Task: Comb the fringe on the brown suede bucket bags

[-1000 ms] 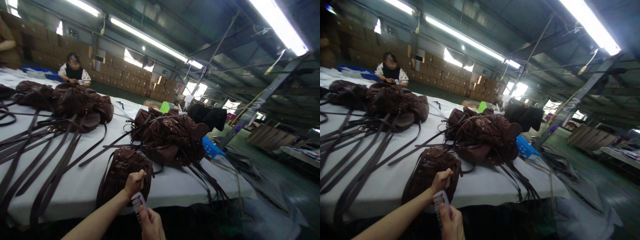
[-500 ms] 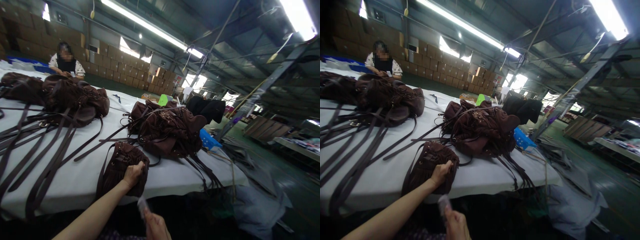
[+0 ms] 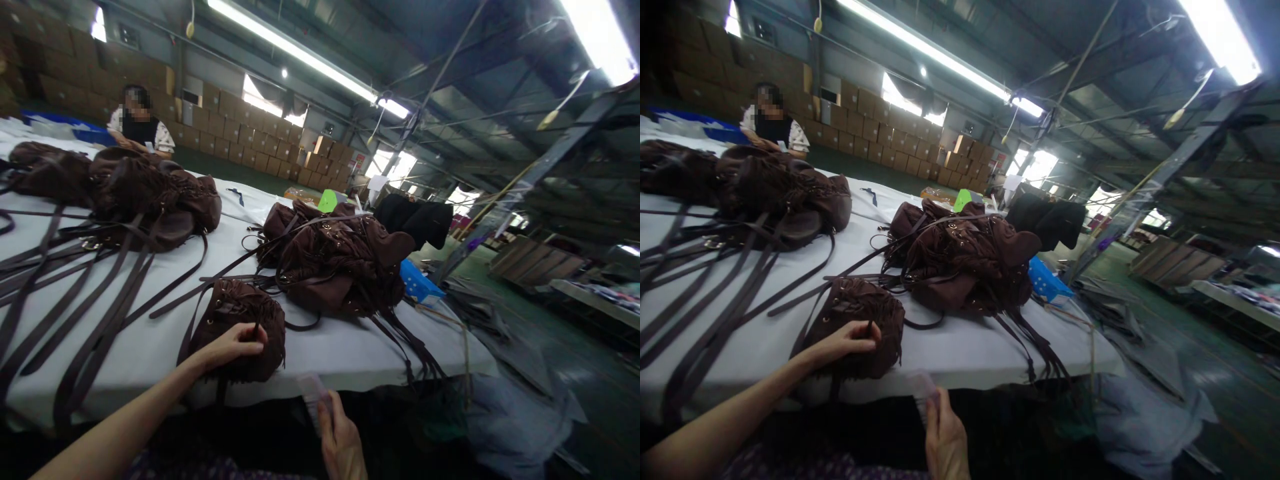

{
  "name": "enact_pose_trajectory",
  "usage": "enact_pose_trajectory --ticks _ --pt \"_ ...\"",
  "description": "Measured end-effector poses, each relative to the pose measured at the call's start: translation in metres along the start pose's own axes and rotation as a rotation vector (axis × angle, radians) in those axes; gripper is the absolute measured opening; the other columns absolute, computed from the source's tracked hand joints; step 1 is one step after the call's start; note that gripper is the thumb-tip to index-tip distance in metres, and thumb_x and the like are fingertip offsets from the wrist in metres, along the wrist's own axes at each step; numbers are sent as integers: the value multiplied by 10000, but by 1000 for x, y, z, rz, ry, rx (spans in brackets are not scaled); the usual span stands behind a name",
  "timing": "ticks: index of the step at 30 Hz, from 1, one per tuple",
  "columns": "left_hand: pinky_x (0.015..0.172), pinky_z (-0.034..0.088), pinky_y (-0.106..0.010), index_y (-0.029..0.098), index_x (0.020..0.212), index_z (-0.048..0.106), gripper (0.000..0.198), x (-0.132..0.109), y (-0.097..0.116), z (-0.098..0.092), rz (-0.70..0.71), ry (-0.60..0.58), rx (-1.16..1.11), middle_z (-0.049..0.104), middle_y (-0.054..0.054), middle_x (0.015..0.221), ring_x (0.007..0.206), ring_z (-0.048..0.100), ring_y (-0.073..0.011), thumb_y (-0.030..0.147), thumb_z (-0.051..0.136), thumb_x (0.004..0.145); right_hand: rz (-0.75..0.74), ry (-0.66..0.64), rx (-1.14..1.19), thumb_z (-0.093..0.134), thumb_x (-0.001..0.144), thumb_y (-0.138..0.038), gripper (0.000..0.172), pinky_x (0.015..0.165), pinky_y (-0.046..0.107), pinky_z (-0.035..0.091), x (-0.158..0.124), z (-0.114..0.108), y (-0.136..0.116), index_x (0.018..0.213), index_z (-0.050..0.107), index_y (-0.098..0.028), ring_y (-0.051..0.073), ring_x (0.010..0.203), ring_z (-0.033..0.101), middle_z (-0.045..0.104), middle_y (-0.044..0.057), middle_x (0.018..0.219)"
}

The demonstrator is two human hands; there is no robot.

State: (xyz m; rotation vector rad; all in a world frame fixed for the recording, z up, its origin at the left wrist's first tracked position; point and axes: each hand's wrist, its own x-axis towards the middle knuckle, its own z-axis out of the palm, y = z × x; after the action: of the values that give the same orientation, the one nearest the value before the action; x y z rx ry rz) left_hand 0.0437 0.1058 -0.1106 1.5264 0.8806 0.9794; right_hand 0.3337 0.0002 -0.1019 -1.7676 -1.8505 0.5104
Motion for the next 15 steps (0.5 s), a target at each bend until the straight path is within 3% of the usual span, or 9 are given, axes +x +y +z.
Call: enact_pose_trajectory --ticks 2,3,4,6,8,9,12,15 --pt "767 504 -316 175 831 708 453 -17 13 -9 34 -102 41 707 -52 812 787 644 -222 594 676 662 -162 17 -152 220 1000 -504 523 625 277 480 29 1 -19 1118 606 -172 232 720 703 734 97 828" --pt "795 508 -330 179 812 718 457 -24 20 -14 61 -56 92 716 -63 835 817 652 -235 612 648 682 -237 39 -233 206 1012 -467 521 658 274 484 45 1 -29 1136 603 -152 231 771 706 735 117 886" --pt "840 504 -343 184 823 721 454 -28 25 -20 89 55 168 721 -72 882 868 652 -244 613 604 730 -300 54 -300 204 1020 -432 509 700 271 487 60 1 -38 1157 598 -139 228 831 704 730 134 947" --pt "964 453 -382 189 989 699 433 -32 30 -32 110 392 403 700 -90 1058 1030 613 -262 552 524 832 -377 50 -383 233 1027 -376 454 759 270 483 88 7 -58 1207 580 -145 219 919 689 714 140 1026" --pt "1032 391 -452 188 1252 573 501 -29 21 -39 37 695 697 607 -124 1263 1173 535 -302 495 522 860 -408 15 -415 294 1022 -347 383 727 266 483 108 21 -75 1217 579 -181 206 877 690 713 119 1000" --pt "1027 383 -490 186 1348 486 581 -28 13 -41 -34 771 825 548 -150 1337 1205 509 -331 487 538 854 -420 -7 -436 330 1015 -332 346 684 260 480 114 30 -82 1201 590 -199 197 813 693 718 102 948" --pt "919 439 -520 171 1485 261 741 -22 -22 -42 -273 740 986 501 -212 1364 1171 535 -380 475 528 864 -451 -78 -487 464 968 -293 250 604 249 465 109 57 -94 1157 611 -225 190 683 688 719 58 803" --pt "844 471 -435 152 1517 96 734 -19 -45 -45 -333 682 948 595 -197 1249 1090 603 -337 363 456 913 -463 -117 -500 560 916 -318 279 646 275 487 76 72 -85 1179 602 -235 217 722 707 741 56 837"
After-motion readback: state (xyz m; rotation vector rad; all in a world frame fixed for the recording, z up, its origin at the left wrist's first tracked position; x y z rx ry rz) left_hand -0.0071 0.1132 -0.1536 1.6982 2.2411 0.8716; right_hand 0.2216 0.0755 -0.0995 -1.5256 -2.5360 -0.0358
